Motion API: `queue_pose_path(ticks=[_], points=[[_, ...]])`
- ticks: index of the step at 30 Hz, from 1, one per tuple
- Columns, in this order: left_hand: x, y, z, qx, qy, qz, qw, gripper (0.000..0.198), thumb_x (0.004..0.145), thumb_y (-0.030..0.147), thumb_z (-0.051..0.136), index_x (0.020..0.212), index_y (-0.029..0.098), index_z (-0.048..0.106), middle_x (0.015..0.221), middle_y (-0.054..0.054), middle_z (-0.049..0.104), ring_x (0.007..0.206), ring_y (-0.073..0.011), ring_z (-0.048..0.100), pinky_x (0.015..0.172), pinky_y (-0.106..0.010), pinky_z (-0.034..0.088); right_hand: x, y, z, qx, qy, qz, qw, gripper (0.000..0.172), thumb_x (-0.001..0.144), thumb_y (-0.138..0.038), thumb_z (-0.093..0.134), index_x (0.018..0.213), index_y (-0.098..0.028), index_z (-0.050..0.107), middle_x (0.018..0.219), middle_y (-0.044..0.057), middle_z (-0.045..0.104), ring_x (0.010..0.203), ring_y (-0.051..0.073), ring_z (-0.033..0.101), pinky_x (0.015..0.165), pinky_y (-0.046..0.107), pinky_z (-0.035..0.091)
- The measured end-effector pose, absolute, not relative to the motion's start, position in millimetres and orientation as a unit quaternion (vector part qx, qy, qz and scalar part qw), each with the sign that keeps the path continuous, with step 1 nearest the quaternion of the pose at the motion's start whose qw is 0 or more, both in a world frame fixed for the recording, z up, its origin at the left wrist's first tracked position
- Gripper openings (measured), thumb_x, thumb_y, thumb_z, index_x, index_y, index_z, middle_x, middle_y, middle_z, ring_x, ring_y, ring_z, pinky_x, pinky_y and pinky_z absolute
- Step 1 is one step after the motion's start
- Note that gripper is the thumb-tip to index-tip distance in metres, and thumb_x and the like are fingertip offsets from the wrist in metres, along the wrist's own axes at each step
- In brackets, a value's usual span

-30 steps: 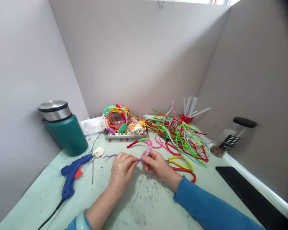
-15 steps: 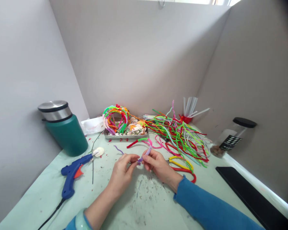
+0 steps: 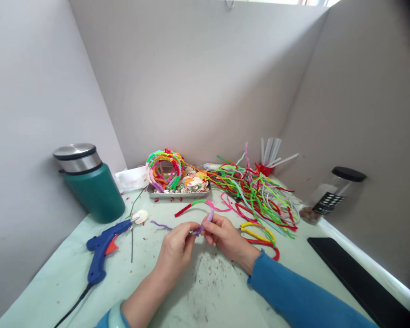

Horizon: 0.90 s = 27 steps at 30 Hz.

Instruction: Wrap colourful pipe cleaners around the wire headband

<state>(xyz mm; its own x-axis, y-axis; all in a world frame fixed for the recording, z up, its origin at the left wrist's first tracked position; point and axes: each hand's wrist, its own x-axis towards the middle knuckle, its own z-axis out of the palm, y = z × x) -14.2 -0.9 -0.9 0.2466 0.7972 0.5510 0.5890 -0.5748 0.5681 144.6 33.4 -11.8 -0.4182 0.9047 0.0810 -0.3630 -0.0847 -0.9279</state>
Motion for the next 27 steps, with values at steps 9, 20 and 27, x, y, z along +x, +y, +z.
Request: queue_pose_path(ticks=[9,20,27], points=[[-14.8,0.0,2.2,0.792,0.425,0.432,0.071,0.017,0.08,0.009,0.048,0.086,0.018,0.06,0.079,-0.004,0.062,0.074,-0.0144,0.058,0.066,-0.024,0.045,145.9,32.2,-11.8,-0.263,-0.471,0.708,0.455,0.02,0.073,-0.032,0.065,0.074,-0.015,0.056,0.063,-0.001,0.06,0.043,0.005,0.045,0.04,0.017,0.028],[-18.6,2.1,0.3,0.799,0.398,0.445,0.063,0.022,0.083,0.014,0.05,0.097,0.018,0.066,0.076,-0.004,0.06,0.068,-0.0122,0.057,0.062,-0.021,0.045,147.2,32.6,-9.0,-0.25,-0.447,0.727,0.458,0.02,0.072,-0.032,0.067,0.073,-0.015,0.056,0.062,-0.001,0.059,0.044,0.005,0.046,0.042,0.017,0.03],[-17.3,2.5,2.5,0.773,0.423,0.449,0.148,0.021,0.082,0.017,0.051,0.093,0.017,0.069,0.074,-0.005,0.061,0.066,-0.0124,0.056,0.06,-0.022,0.043,147.1,35.1,-14.4,-0.253,-0.463,0.717,0.456,0.018,0.074,-0.03,0.065,0.077,-0.014,0.057,0.065,-0.001,0.059,0.043,0.004,0.046,0.04,0.016,0.03]])
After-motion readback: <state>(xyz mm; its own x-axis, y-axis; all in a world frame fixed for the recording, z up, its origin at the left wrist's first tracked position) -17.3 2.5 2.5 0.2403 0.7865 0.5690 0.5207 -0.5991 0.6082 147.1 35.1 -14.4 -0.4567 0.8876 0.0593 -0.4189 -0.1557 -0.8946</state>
